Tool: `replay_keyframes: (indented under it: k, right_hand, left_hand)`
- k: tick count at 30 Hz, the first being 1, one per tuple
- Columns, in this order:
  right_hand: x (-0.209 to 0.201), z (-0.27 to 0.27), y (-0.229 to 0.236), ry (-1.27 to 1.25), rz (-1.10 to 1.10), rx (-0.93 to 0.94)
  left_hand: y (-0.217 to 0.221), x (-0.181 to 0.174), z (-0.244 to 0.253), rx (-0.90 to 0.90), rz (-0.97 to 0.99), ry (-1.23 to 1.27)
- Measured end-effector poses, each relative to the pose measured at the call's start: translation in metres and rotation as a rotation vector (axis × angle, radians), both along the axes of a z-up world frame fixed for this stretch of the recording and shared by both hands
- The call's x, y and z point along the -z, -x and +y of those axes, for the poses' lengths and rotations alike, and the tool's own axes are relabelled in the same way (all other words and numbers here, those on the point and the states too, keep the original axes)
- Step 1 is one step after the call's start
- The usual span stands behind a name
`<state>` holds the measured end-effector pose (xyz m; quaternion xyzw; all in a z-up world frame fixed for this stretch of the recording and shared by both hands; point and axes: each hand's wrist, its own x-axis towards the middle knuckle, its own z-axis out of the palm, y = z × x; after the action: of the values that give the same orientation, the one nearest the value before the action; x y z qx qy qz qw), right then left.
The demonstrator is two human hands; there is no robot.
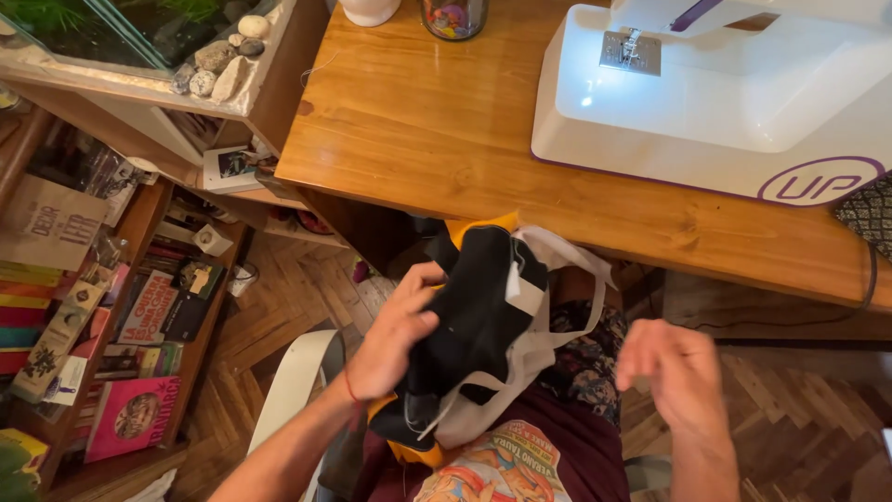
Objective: Sewing and trimming a fabric bag using a sewing machine and scissors
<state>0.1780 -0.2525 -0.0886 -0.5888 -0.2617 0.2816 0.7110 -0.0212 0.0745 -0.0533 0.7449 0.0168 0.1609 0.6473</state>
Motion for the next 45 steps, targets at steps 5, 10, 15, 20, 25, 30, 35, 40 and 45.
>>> replay_keyframes:
  k: [5, 10, 15, 20, 25, 30, 35, 40, 45]
  right_hand:
    - [-0.005, 0.029, 0.015, 0.408, -0.007, -0.015]
    - [-0.023, 0.054, 0.014, 0.148, -0.237, 0.000]
    - [-0.055, 0.099, 0.019, 0.067, -0.455, -0.120]
    - [-0.054, 0.119, 0.021, 0.024, -0.443, -0.033]
    - [-0.048, 0.116, 0.017, 0.011, -0.342, 0.022]
    - [-0.056, 0.111, 0.015, 0.042, -0.386, -0.055]
    - [-0.064, 0.107, 0.017, 0.096, -0.498, -0.056]
    - [-0.032, 0.095, -0.005, 0.172, -0.483, 0.122]
    - [-0.045, 0.110, -0.004, 0.215, -0.597, -0.160]
  left_hand:
    - [0.008, 0.065, 0.013, -0.057, 0.218, 0.670]
    - [-0.004, 0.010, 0.007, 0.116, 0.016, 0.356]
    - [-0.013, -0.013, -0.009, 0.156, -0.107, 0.115]
    - [-0.022, 0.015, -0.014, 0.072, -0.159, 0.209]
    - [-0.024, -0.022, -0.018, -0.096, -0.103, 0.167]
    - [-0.028, -0.032, -0.009, -0.279, -0.285, -0.573]
    - [-0.024, -0.008, -0.013, -0.334, -0.288, -0.555]
    - [-0.014, -0.009, -0.006, -0.324, -0.166, -0.395]
    - [-0.014, -0.005, 0.002, -0.219, -0.135, -0.144]
